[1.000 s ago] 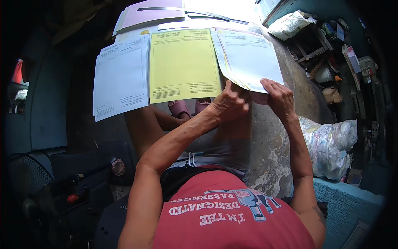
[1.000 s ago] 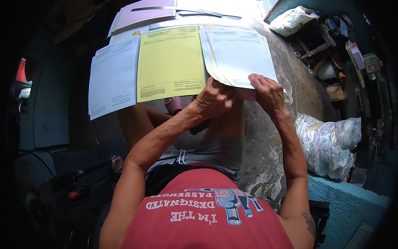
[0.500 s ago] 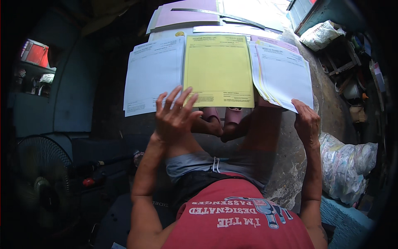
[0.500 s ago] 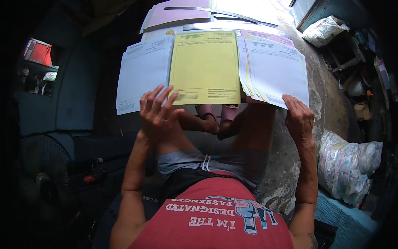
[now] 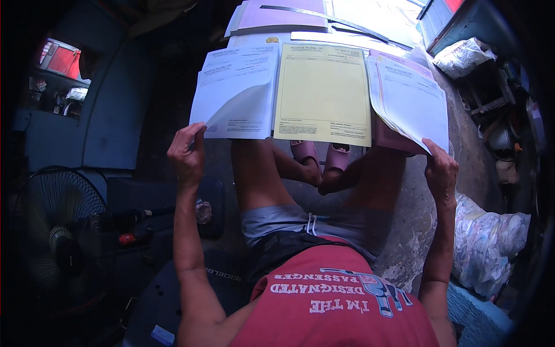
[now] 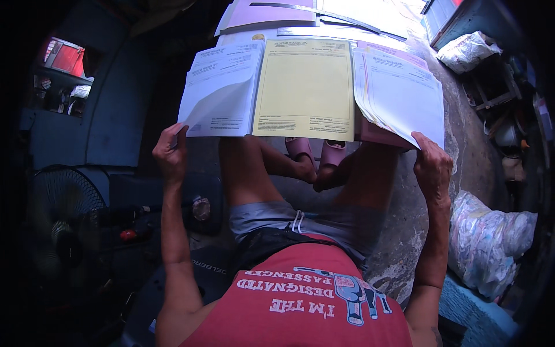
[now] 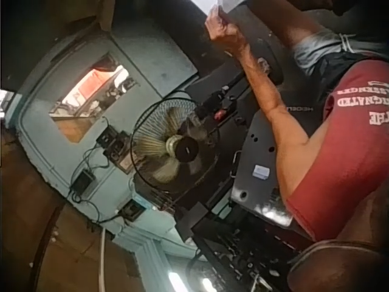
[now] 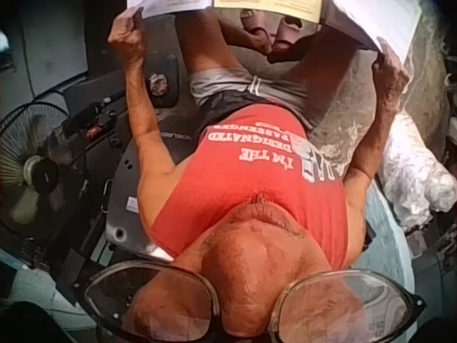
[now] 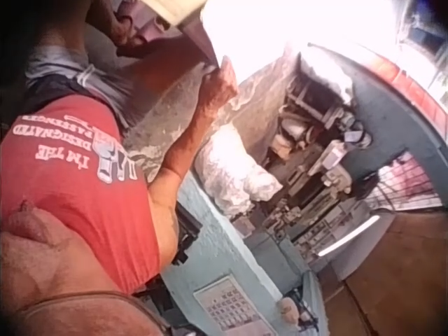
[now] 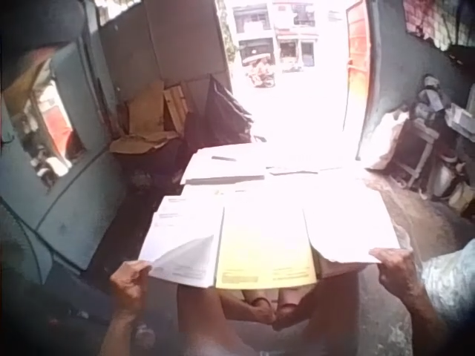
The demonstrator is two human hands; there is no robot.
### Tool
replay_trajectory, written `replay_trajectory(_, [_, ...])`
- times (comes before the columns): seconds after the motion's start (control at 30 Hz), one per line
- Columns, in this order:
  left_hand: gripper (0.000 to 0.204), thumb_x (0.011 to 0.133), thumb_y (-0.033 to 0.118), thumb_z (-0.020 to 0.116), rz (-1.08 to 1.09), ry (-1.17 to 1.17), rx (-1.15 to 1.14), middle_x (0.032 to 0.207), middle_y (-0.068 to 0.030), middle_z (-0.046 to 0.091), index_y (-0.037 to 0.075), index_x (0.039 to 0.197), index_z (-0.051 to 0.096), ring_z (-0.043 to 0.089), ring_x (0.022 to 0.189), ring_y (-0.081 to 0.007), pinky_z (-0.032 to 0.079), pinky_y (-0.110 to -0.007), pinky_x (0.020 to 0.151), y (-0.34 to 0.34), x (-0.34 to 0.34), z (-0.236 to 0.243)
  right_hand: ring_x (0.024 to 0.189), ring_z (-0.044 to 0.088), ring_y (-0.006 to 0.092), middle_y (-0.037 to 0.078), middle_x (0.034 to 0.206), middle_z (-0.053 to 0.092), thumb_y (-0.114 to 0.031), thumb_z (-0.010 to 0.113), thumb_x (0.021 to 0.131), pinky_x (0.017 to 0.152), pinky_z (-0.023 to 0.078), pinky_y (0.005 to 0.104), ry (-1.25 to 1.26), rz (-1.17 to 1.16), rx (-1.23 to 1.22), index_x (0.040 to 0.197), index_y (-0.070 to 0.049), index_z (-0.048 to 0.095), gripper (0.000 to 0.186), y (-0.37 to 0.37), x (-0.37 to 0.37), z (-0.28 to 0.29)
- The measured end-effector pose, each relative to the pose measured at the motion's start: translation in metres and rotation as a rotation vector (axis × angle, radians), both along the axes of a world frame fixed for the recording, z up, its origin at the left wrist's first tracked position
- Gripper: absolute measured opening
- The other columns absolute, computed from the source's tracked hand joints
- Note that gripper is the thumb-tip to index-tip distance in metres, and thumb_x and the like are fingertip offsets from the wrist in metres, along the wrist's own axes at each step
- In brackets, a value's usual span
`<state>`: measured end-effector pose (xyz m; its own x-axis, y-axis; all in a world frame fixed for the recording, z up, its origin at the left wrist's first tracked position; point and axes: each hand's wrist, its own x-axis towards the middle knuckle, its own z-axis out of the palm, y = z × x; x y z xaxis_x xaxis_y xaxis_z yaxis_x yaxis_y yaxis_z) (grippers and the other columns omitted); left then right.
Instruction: Sorting and organizing different colored printed forms.
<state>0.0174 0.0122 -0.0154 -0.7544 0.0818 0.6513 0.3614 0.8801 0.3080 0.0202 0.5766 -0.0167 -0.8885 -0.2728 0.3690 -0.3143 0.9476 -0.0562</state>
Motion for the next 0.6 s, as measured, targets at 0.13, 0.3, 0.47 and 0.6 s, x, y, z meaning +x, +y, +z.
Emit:
replay_trajectory(0.13, [0.054, 0.091, -0.002, 0.068, -0.141, 0.079, -0.049, 0.106, -0.0137, 0.074, 0.018, 0.141, 0.058, 0.073, 0.092, -0.0274, 0.058, -0.039, 0.077, 0.045, -0.042, 0.006, 0.092, 0.074, 0.0348, 0.017, 0.11, 0.074, 0.009, 0.06, 0.086, 0.081, 0.059, 0.0437, -0.014, -0.029, -0.073, 0.123, -0.01, 0.068, 0.042, 0.003, -0.003, 0.005])
replay_trajectory(0.3, [0.055, 0.087, 0.006, 0.068, -0.378, 0.161, -0.582, 0.126, -0.0095, 0.069, 0.018, 0.14, 0.061, 0.071, 0.094, -0.0224, 0.055, -0.037, 0.073, 0.115, -0.077, 0.014, 0.081, 0.074, 0.0327, 0.019, 0.096, 0.075, -0.01, 0.056, 0.1, 0.074, 0.056, 0.0411, -0.07, -0.156, -0.311, 0.121, -0.002, 0.068, 0.025, 0.013, -0.011, 0.006])
replay_trajectory(0.47, [0.022, 0.087, 0.014, 0.067, -0.503, 0.05, -0.612, 0.13, -0.0091, 0.067, 0.006, 0.106, 0.075, 0.07, 0.1, -0.0246, 0.055, -0.04, 0.078, 0.147, -0.075, -0.016, 0.083, 0.063, 0.0117, 0.006, 0.091, 0.073, -0.027, 0.061, 0.104, 0.073, 0.053, 0.0325, -0.103, -0.191, -0.748, 0.119, -0.001, 0.072, 0.032, 0.024, -0.031, 0.007])
replay_trajectory(0.6, [0.024, 0.089, 0.017, 0.071, -0.528, -0.078, -0.557, 0.132, -0.0061, 0.068, 0.003, 0.108, 0.075, 0.068, 0.111, -0.0285, 0.051, -0.05, 0.095, 0.153, -0.05, -0.03, 0.078, 0.072, 0.0192, 0.015, 0.089, 0.075, -0.032, 0.06, 0.102, 0.073, 0.055, 0.0355, 0.001, -0.187, -0.696, 0.121, -0.006, 0.071, 0.034, 0.018, -0.053, 0.017])
